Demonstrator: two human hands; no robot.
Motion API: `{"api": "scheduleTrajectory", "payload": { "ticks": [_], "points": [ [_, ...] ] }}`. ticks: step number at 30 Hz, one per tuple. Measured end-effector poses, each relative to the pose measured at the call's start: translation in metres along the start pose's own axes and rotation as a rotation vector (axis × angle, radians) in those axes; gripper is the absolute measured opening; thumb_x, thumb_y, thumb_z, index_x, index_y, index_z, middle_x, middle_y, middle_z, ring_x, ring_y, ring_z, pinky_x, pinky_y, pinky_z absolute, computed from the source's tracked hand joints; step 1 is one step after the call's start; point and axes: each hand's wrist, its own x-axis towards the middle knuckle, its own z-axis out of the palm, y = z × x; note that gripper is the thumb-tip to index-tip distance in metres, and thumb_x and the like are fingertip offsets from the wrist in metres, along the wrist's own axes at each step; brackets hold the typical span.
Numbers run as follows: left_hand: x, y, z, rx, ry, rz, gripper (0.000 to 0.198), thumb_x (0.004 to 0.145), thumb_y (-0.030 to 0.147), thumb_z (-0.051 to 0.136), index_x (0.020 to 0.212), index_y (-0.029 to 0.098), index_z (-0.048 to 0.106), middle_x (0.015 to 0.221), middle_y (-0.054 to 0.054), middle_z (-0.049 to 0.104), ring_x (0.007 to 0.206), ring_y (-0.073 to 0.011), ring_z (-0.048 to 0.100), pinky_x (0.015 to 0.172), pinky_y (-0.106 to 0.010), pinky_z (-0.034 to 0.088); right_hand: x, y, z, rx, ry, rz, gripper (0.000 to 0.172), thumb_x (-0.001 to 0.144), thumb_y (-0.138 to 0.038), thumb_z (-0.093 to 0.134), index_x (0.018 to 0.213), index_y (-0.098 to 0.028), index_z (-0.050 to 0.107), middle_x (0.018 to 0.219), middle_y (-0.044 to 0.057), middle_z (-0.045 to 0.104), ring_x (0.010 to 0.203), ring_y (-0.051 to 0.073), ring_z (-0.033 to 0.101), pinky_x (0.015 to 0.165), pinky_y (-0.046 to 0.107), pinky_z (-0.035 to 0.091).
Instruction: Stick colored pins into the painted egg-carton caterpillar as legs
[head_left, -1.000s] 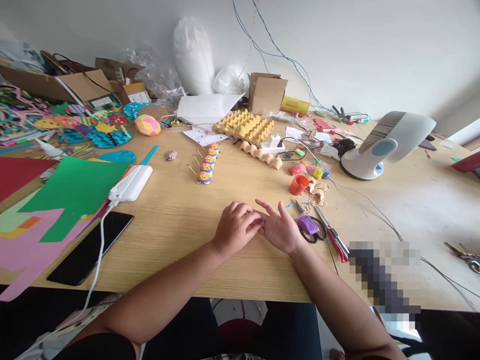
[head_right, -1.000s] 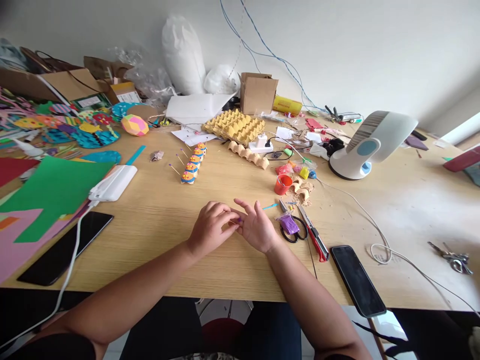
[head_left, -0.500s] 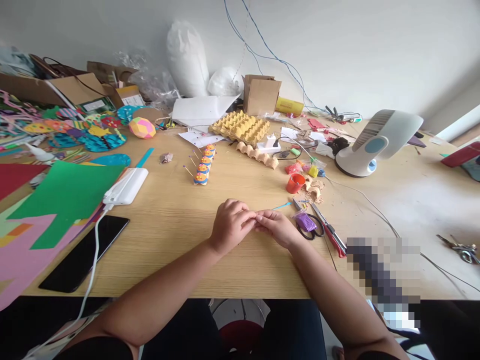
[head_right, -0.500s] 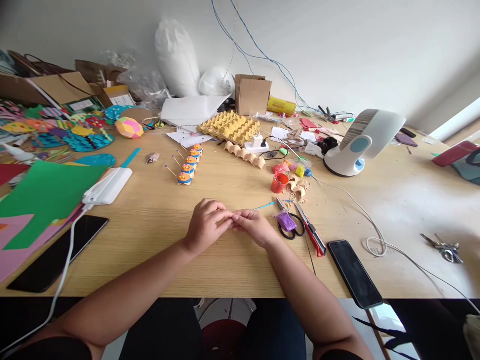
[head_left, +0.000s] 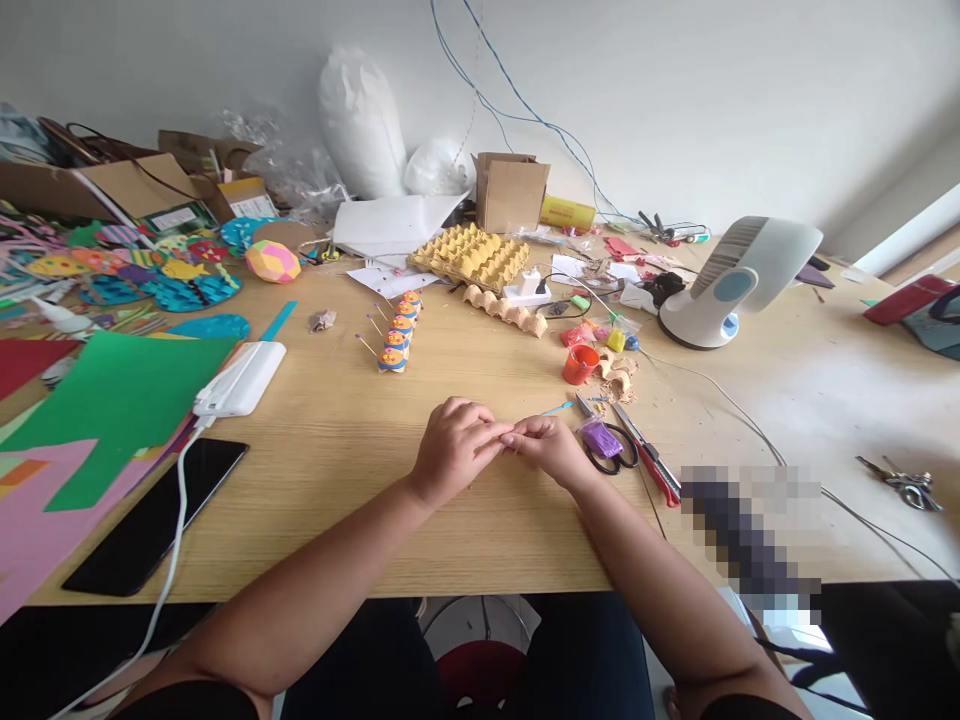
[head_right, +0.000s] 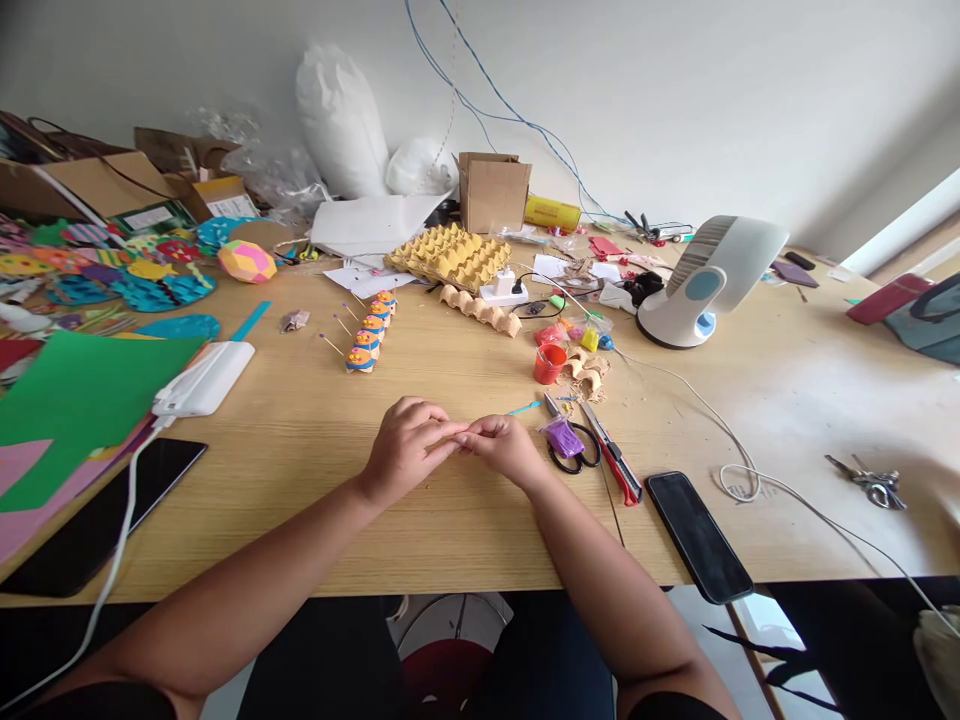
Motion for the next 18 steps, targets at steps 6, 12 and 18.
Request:
{"api": "scheduleTrajectory", "payload": {
  "ticks": [6, 12, 18],
  "points": [
    [-0.001, -0.001, -0.001, -0.042, 0.033, 0.026, 0.014, 0.089, 0.028, 0.070, 0.101, 0.031, 0.077, 0.088, -0.003, 0.071, 0.088, -0.0201, 0.057, 0.082, -0.036, 0.046, -0.004, -0.011, -0.005, -0.075, -0.181, -0.045, 0.044, 0.084, -0.058, 0.069, 0.093, -0.017, 0.079, 0.080, 0.006, 0.075, 0.075, 0.019, 0.065, 0.074, 0.033, 0.051],
    [0.002, 0.000, -0.002, -0.097, 0.063, -0.041, 0.004, 0.089, 0.024, 0.067, 0.091, 0.023, 0.070, 0.088, -0.003, 0.072, 0.087, -0.0196, 0.062, 0.083, -0.036, 0.047, -0.017, -0.033, -0.031, -0.845, 0.402, -0.103, 0.039, 0.088, -0.047, 0.067, 0.117, -0.022, 0.070, 0.116, 0.015, 0.070, 0.109, 0.033, 0.061, 0.097, 0.050, 0.046],
    [0.002, -0.001, 0.000, -0.163, 0.034, -0.075, 0.006, 0.089, 0.017, 0.064, 0.087, 0.022, 0.065, 0.087, 0.000, 0.074, 0.085, -0.0177, 0.064, 0.082, -0.034, 0.049, -0.028, -0.042, -0.055, -1.315, 0.509, 0.348, 0.060, 0.081, -0.046, 0.072, 0.134, -0.021, 0.056, 0.130, 0.021, 0.058, 0.122, 0.042, 0.051, 0.090, 0.055, 0.046]
  ]
}}
